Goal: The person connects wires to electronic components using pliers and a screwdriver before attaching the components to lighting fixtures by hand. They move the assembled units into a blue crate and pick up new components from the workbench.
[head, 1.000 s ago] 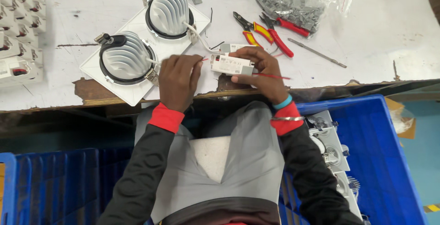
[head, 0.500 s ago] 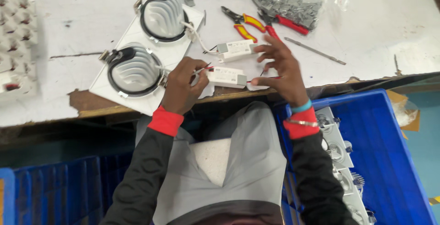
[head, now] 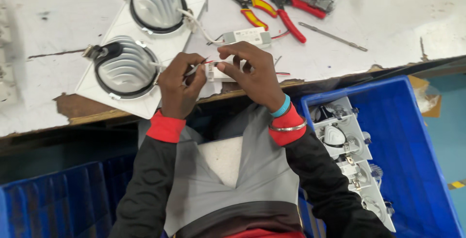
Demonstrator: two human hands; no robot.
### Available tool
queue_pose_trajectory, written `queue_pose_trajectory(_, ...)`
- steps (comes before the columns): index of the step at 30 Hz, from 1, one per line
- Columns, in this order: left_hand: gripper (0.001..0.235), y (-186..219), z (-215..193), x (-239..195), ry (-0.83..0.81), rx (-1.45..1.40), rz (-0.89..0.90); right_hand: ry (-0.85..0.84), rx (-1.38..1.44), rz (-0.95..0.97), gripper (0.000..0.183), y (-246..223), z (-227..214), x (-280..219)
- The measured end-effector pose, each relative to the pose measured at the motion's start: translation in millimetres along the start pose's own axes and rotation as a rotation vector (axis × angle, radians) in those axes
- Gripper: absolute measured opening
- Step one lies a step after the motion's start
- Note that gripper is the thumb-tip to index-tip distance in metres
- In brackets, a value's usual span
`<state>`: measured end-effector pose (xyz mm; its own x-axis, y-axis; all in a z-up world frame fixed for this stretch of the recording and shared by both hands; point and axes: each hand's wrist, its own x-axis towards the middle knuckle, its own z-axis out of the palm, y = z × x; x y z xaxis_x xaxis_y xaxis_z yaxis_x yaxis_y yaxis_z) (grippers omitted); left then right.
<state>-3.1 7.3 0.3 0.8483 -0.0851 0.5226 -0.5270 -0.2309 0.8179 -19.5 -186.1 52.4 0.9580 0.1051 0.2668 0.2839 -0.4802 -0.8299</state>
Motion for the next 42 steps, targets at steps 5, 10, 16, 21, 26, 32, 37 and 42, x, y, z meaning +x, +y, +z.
queue_pose_trajectory(5,0.008,-1.6,-2.9,-0.1,-0.029,-0.078,-0.050,-0.030,0.076,0.090,0.014,2.3,16.7,6.0)
queue_pose_trajectory(10,0.010,-8.3,-4.0,0.2,-0.077,-0.262,-0.120,-0.065,0.132,0.122,0.011,14.5,9.0,6.5)
queue_pose_trajectory(16,0.007,-13.4,8.7,-6.2,-0.035,-0.273,-0.344,0.163,-0.027,0.094,0.006,60.6,-27.5,-1.4)
queue_pose_trajectory(21,0.007,-14.2,16.4,-3.5,-0.062,-0.047,-0.101,0.309,-0.830,-0.141,0.027,125.5,-151.7,6.4)
queue_pose_trajectory(26,0.015,-9.9,0.8,3.6,-0.126,-0.104,-0.096,0.188,-0.887,-0.090,0.014,163.6,-175.5,-2.2)
queue_pose_trajectory(32,0.017,-12.8,-0.9,3.1,-0.083,-0.051,-0.088,0.512,-0.386,-0.133,0.022,140.2,-175.0,19.7)
queue_pose_trajectory(37,0.023,-15.2,0.4,1.8,-0.142,-0.023,-0.196,0.289,0.549,-0.128,0.037,39.4,-130.1,25.1)
queue_pose_trajectory(42,0.022,-10.4,-6.9,5.5,-0.164,-0.083,-0.115,0.035,0.801,-0.007,0.061,-25.6,-68.8,38.9)
